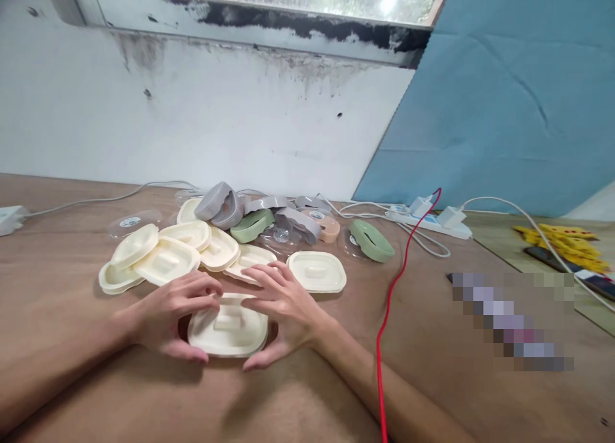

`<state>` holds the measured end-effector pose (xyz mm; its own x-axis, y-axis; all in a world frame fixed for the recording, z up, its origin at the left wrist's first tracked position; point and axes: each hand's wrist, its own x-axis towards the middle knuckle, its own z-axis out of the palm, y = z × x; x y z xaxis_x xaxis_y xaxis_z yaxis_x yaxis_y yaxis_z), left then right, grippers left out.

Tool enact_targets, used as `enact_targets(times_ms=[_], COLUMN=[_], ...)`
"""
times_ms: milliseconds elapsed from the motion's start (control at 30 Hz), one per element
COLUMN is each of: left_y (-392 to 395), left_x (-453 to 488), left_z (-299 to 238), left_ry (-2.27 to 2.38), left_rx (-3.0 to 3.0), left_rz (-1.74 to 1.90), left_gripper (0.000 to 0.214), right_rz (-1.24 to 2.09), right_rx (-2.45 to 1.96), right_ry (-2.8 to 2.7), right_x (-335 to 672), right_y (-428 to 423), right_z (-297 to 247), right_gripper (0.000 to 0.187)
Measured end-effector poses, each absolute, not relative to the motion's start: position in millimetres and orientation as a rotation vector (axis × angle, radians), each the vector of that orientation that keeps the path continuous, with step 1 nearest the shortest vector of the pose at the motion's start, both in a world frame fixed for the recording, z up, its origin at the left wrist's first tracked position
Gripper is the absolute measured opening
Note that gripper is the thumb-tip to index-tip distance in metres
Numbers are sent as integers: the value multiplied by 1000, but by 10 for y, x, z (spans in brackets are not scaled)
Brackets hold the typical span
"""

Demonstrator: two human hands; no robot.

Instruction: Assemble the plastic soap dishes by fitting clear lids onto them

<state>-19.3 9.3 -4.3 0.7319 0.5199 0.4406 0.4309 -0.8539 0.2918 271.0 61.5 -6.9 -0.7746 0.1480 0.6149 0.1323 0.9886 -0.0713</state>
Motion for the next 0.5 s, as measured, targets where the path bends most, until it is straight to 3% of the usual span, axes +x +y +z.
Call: enact_targets(times_ms=[100, 200, 333, 500], left_y=[110, 127, 149, 181], left_x=[-190, -176, -174, -247], left_z=[-85, -105, -105, -58], left_ry=[849, 839, 850, 852], left_rx=[2688, 2634, 2612, 2627], left_rz=[829, 849, 851, 803], left_gripper=[50, 59, 63, 74], right_rz=[-143, -279, -214, 76], right_rx=[-382, -792, -1268, -1446], right_ry=[-2303, -2101, -1957, -2044], right_x=[2757, 2811, 2926, 3067], right_y=[780, 1073, 1440, 1582], right_z=[29, 210, 397, 334], right_gripper=[45, 21, 40, 54])
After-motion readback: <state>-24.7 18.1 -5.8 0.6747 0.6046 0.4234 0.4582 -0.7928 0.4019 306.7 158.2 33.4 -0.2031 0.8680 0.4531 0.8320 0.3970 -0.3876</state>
